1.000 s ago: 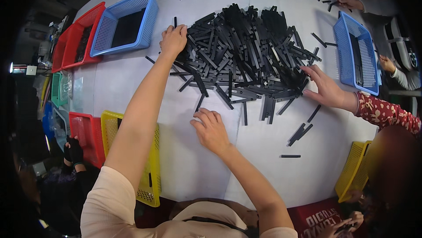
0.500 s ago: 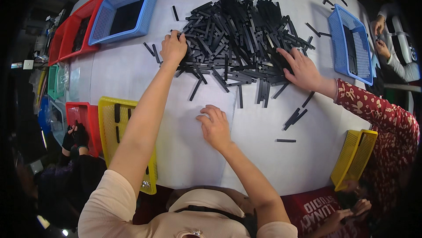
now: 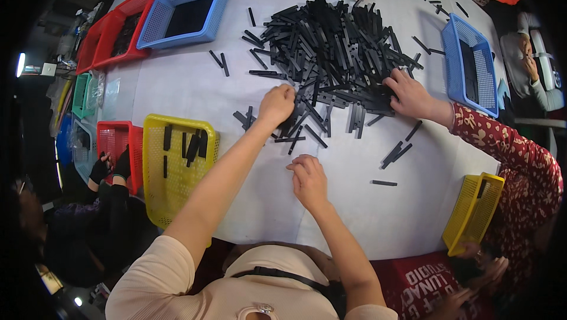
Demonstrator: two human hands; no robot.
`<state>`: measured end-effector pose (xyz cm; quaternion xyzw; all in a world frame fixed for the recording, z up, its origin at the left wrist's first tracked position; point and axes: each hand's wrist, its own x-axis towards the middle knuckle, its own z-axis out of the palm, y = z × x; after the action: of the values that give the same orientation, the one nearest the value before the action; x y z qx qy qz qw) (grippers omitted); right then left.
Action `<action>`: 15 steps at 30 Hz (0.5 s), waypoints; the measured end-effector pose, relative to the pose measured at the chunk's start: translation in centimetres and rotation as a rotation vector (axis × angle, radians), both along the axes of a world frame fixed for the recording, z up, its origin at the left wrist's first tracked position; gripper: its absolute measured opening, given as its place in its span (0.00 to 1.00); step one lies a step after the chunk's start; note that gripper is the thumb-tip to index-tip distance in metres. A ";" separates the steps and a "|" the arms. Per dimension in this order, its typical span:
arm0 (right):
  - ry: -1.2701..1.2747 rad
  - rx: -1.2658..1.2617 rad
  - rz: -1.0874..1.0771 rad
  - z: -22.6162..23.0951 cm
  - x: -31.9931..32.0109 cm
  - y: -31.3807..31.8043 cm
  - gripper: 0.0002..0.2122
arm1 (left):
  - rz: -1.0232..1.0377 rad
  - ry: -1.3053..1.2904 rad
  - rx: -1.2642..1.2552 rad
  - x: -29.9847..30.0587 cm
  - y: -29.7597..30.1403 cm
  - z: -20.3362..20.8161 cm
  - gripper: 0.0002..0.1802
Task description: The person selects small black plastic parts from a pile and inserts them into a larger black rectangular housing.
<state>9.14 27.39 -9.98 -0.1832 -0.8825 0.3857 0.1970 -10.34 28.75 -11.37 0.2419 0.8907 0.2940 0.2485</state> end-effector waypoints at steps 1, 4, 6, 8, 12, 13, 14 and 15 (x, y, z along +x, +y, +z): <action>-0.012 -0.005 -0.004 0.0 0.2 -0.1 0.10 | -0.067 -0.021 -0.017 1.0 -0.1 0.6 0.16; -0.037 -0.027 -0.016 -0.2 0.9 -0.3 0.09 | -0.111 -0.014 -0.050 1.2 -0.6 2.9 0.17; -0.031 -0.012 -0.025 0.0 1.2 -0.2 0.09 | -0.027 0.135 -0.043 -2.7 -1.3 3.2 0.18; -0.029 -0.011 -0.030 0.2 1.4 0.0 0.09 | 0.171 0.416 -0.073 -8.5 -2.4 1.7 0.18; -0.051 -0.040 -0.024 0.3 1.6 0.3 0.09 | 0.401 0.519 -0.379 -14.4 -3.6 -1.6 0.23; -0.059 -0.049 -0.018 0.5 1.5 0.4 0.09 | 0.358 0.552 -0.362 -14.7 -4.1 -2.5 0.23; -0.051 -0.046 -0.018 0.5 1.4 0.4 0.09 | 0.315 0.584 -0.345 -14.6 -4.6 -3.5 0.23; -0.051 -0.042 -0.023 0.5 1.5 0.4 0.09 | 0.263 0.577 -0.316 -13.6 -4.5 -3.9 0.23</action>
<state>10.62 27.82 -9.53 -0.2071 -0.8768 0.3972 0.1747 -23.93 24.27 -15.27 0.1570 0.9822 0.1014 -0.0191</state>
